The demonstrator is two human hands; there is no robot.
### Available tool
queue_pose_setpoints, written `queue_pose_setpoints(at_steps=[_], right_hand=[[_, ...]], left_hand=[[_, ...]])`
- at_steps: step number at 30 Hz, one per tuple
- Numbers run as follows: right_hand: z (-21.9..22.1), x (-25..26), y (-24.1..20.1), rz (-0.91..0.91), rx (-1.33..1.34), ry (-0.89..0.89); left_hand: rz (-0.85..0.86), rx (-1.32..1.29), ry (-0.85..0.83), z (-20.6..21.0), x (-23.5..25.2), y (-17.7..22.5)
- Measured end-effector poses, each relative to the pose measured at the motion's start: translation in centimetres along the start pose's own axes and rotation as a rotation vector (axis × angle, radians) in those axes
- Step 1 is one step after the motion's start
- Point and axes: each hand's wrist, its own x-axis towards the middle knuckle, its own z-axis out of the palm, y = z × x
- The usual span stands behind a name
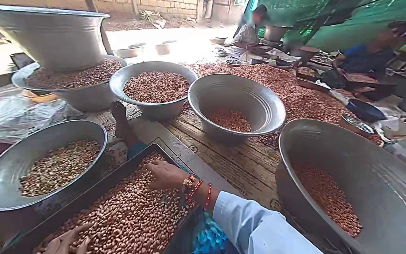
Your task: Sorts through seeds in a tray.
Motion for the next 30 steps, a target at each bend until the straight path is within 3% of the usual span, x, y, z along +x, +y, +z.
queue_pose_setpoints(at_steps=[6,10,14,17,20,26,30], right_hand=[[-1.3,5.1,0.7,0.197,-0.079,0.068],[2.3,6.3,0.5,0.23,-0.267,0.029],[6.8,3.3,-2.9,0.08,-0.208,-0.185],[8.3,-0.1,-5.4,-0.159,-0.138,-0.333],[7.5,-0.6,-5.1,-0.336,-0.018,-0.328],[1.8,4.5,0.3,0.093,-0.272,0.028],[3.1,5.2,1.9,0.123,-0.324,-0.045]], left_hand=[[-0.016,-0.036,0.015,0.0,-0.2,-0.5],[-0.022,0.003,-0.007,0.4,0.4,0.1],[-0.018,0.011,-0.001,0.6,0.5,0.1],[-0.046,0.017,0.006,0.5,0.3,0.4],[-0.077,0.042,0.009,0.7,0.0,0.6],[-0.071,0.051,0.024,1.0,-0.2,0.8],[-0.082,0.06,0.013,0.8,-0.3,0.9]])
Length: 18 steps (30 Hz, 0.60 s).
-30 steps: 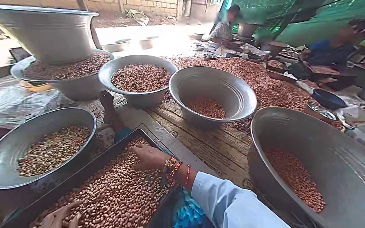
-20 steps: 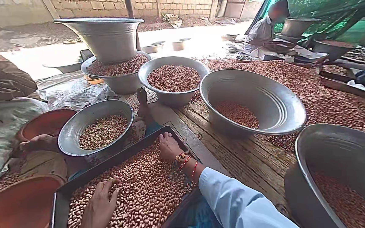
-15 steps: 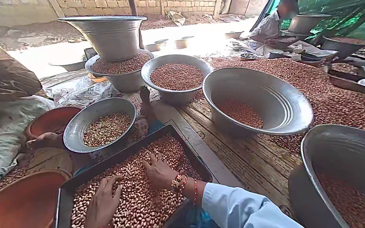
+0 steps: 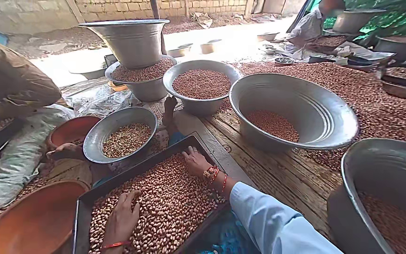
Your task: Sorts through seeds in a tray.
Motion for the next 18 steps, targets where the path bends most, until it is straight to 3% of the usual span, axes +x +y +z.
queue_pose_setpoints(at_steps=[6,8,10,12,15,18], right_hand=[[3.6,-7.1,-6.9,-0.195,0.118,-0.265],[3.2,-9.1,-7.6,-0.355,0.163,-0.331],[2.3,-9.5,-6.6,-0.484,0.222,-0.283],[0.8,-8.9,-4.8,-0.404,0.199,-0.165],[-0.6,-6.9,-1.8,-0.094,0.051,-0.041],[0.5,-6.7,-1.3,-0.002,0.001,-0.153]], left_hand=[[-0.007,-0.004,0.019,0.1,-0.3,-0.6],[0.009,-0.027,0.048,0.5,-0.4,-1.0],[0.019,-0.043,0.065,0.7,-0.4,-1.2],[0.019,-0.049,0.075,0.8,-0.3,-1.2],[0.011,-0.051,0.082,1.0,-0.2,-1.3],[0.012,-0.052,0.082,1.0,-0.1,-1.4]])
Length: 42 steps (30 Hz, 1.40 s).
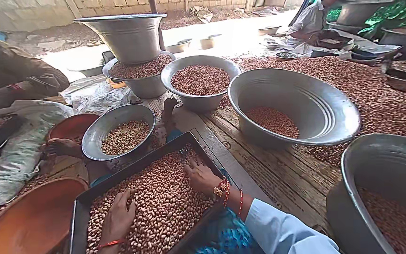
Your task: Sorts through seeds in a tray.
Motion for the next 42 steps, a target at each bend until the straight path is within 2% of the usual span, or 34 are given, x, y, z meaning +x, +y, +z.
queue_pose_setpoints(at_steps=[2,4,6,8,9,11,14,22,25,29,35,39,42], right_hand=[[2.1,-1.2,-1.9,-0.031,0.07,-0.101],[3.2,-3.2,-4.0,-0.155,0.106,-0.155],[2.9,-4.0,-4.3,-0.351,0.176,-0.149],[1.4,-3.6,-3.0,-0.447,0.289,-0.073],[0.4,-3.1,-2.0,-0.427,0.281,-0.001],[-1.8,-2.1,0.3,-0.274,0.139,0.144],[-3.2,0.0,3.4,-0.102,-0.065,0.224],[-2.2,0.8,2.8,-0.139,-0.18,0.253],[-1.8,0.9,2.6,-0.124,-0.193,0.241],[-1.3,1.1,3.1,-0.135,-0.192,0.257],[-1.1,1.1,3.2,-0.146,-0.168,0.256],[-0.9,1.0,3.4,-0.158,-0.158,0.256],[-0.9,1.2,3.4,-0.157,-0.162,0.231]], left_hand=[[-0.005,0.004,-0.008,0.0,0.0,0.0],[-0.009,0.008,-0.017,0.0,0.1,0.0],[-0.014,0.013,-0.019,0.1,0.1,-0.1],[-0.02,0.021,-0.028,0.1,0.2,-0.2],[-0.025,0.025,-0.035,0.1,0.2,-0.2],[-0.031,0.032,-0.042,0.0,0.3,-0.1],[-0.025,0.03,-0.039,0.1,0.2,0.0],[-0.024,0.015,-0.033,-0.1,0.2,0.2],[-0.004,-0.001,0.06,-0.3,0.0,0.3],[0.178,-0.041,0.168,-0.7,-0.3,2.4],[0.419,0.032,0.112,0.3,-0.9,6.2],[0.345,0.192,0.014,0.4,-1.2,7.1],[0.339,0.156,0.017,0.5,-1.0,6.4]])
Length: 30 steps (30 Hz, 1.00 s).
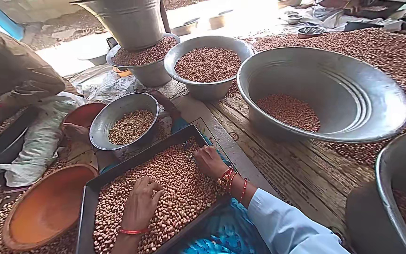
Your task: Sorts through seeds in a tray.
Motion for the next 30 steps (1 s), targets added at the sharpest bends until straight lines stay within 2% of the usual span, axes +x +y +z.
queue_pose_setpoints(at_steps=[2,4,6,7,9,12,14,18,21,25,30], right_hand=[[0.1,0.1,0.2,-0.019,0.019,0.016],[0.0,0.3,0.7,-0.016,0.082,0.069],[-0.5,0.2,1.2,0.035,0.248,0.155],[-0.9,0.0,1.4,0.081,0.365,0.179],[-1.6,-0.3,2.0,0.146,0.653,0.206],[-1.1,-0.8,2.3,0.131,0.993,0.208],[-1.0,-1.3,1.6,0.084,0.903,0.093],[-0.5,-1.5,-1.3,-0.026,0.444,-0.071],[0.4,-1.0,-3.0,-0.069,0.314,-0.143],[1.4,-0.3,-3.6,-0.066,0.259,-0.22],[1.9,-0.1,-2.8,-0.071,0.344,-0.187]], left_hand=[[-0.072,-0.146,-0.02,-0.4,0.0,-0.5],[-0.239,-0.421,-0.022,-1.2,0.4,-1.1],[-0.352,-0.721,-0.015,-1.5,1.1,-1.8],[-0.364,-0.744,-0.016,-1.6,1.5,-1.8],[-0.34,-0.531,-0.1,-2.0,2.4,-1.3],[-0.245,-0.18,-0.208,-1.2,3.3,0.0],[-0.214,-0.091,-0.272,-0.5,3.7,0.5],[-0.203,-0.004,-0.307,-0.1,3.8,1.4],[-0.192,0.017,-0.299,0.1,3.5,1.2],[-0.155,-0.063,-0.235,0.2,3.0,0.3],[-0.172,-0.039,-0.253,0.7,3.3,0.4]])
